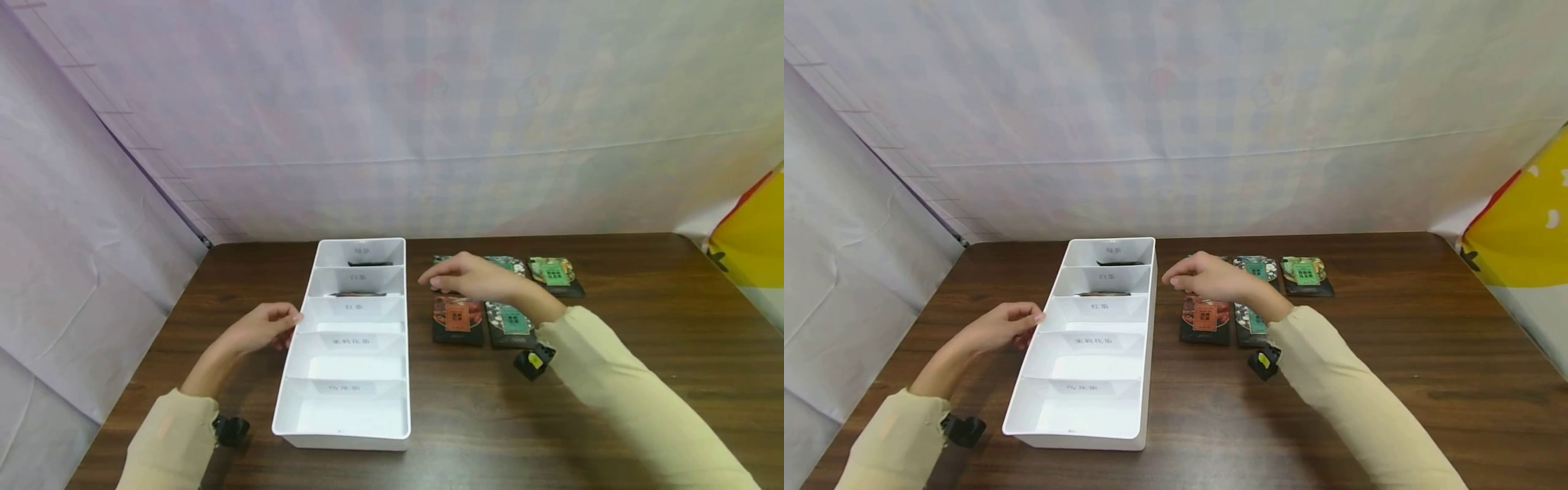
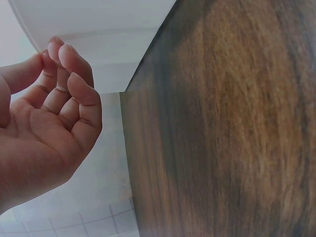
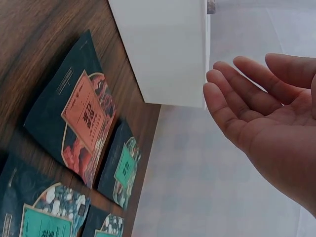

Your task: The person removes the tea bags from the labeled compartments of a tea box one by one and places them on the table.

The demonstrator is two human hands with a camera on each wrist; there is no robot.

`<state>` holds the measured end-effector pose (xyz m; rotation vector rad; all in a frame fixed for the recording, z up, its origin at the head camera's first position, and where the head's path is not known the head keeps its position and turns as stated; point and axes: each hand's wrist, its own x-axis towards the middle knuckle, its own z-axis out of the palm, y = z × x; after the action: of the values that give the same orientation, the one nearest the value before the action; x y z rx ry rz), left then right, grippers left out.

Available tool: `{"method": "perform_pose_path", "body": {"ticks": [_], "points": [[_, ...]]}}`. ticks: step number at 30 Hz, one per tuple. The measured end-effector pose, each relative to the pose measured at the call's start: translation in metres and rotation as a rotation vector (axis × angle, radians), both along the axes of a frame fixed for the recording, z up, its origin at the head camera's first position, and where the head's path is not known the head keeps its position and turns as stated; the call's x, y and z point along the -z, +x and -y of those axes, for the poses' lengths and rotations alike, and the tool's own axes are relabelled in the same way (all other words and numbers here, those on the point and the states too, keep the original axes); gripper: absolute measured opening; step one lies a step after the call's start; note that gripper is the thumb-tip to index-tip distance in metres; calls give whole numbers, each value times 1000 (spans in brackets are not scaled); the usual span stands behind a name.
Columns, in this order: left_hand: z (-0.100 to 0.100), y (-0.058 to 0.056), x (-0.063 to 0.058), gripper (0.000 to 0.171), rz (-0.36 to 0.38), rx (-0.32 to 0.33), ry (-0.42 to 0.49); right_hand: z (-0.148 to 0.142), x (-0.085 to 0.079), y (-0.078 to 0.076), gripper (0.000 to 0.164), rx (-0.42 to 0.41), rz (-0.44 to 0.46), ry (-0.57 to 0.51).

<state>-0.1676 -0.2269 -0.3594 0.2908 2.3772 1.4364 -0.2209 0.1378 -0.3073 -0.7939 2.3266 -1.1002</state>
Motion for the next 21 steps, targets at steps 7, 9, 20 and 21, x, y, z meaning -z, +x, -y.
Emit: {"method": "perform_pose_path", "body": {"ticks": [7,9,20,21], "points": [[0,0,0,21,4,4,5,11,1,-3,26,-31,-61,-2],[0,0,0,21,0,9,8,15,1,-4,27,-43,-74,-5],[-1,1,-3,21,3,16,4,43,0,-8,26,-58,-65,-14],[-1,1,-3,21,4,15,4,47,0,-9,26,-63,-79,-11]]}}
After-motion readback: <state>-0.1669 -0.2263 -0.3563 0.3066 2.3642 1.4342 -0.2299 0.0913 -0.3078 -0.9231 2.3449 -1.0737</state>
